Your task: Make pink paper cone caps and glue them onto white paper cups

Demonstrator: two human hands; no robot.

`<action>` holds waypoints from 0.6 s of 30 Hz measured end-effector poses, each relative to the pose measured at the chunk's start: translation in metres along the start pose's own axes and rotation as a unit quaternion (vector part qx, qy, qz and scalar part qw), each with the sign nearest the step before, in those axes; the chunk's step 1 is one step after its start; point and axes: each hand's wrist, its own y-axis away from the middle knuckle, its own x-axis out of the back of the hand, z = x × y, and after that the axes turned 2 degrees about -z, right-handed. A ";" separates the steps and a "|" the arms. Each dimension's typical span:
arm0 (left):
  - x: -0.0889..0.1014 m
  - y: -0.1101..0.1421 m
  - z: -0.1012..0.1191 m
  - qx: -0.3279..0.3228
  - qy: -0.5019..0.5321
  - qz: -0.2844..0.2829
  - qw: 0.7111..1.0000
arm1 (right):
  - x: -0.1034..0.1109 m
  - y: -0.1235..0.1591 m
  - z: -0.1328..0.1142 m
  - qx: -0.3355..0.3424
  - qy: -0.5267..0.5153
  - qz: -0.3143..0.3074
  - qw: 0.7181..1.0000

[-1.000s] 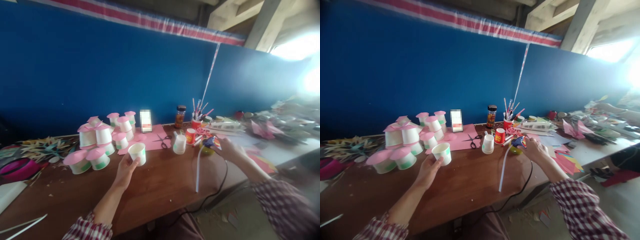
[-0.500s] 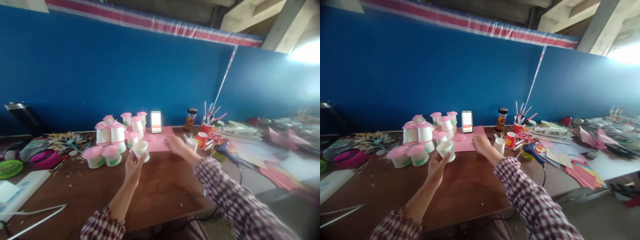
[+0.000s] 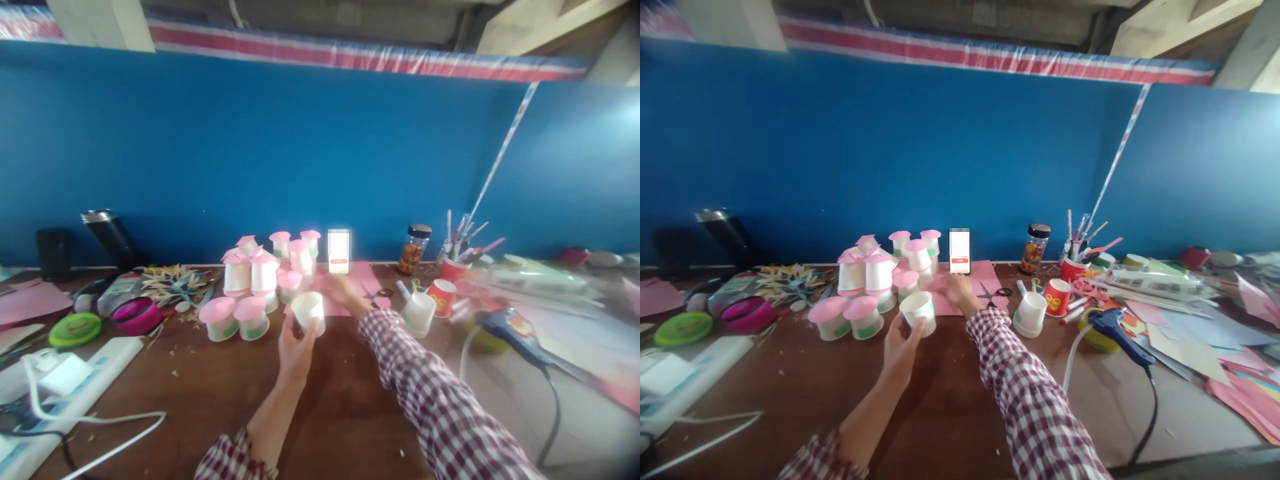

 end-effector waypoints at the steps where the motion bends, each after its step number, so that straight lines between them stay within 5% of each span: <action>1: 0.000 0.000 0.000 0.002 -0.004 0.000 1.000 | -0.003 -0.001 0.001 -0.001 -0.004 0.003 1.000; 13: -0.004 0.003 0.006 0.027 -0.078 -0.023 0.996 | -0.016 0.009 0.029 -0.040 -0.053 0.080 0.995; 18: -0.004 0.005 0.010 0.032 -0.081 -0.073 0.994 | -0.010 0.022 0.031 -0.050 -0.062 0.121 0.989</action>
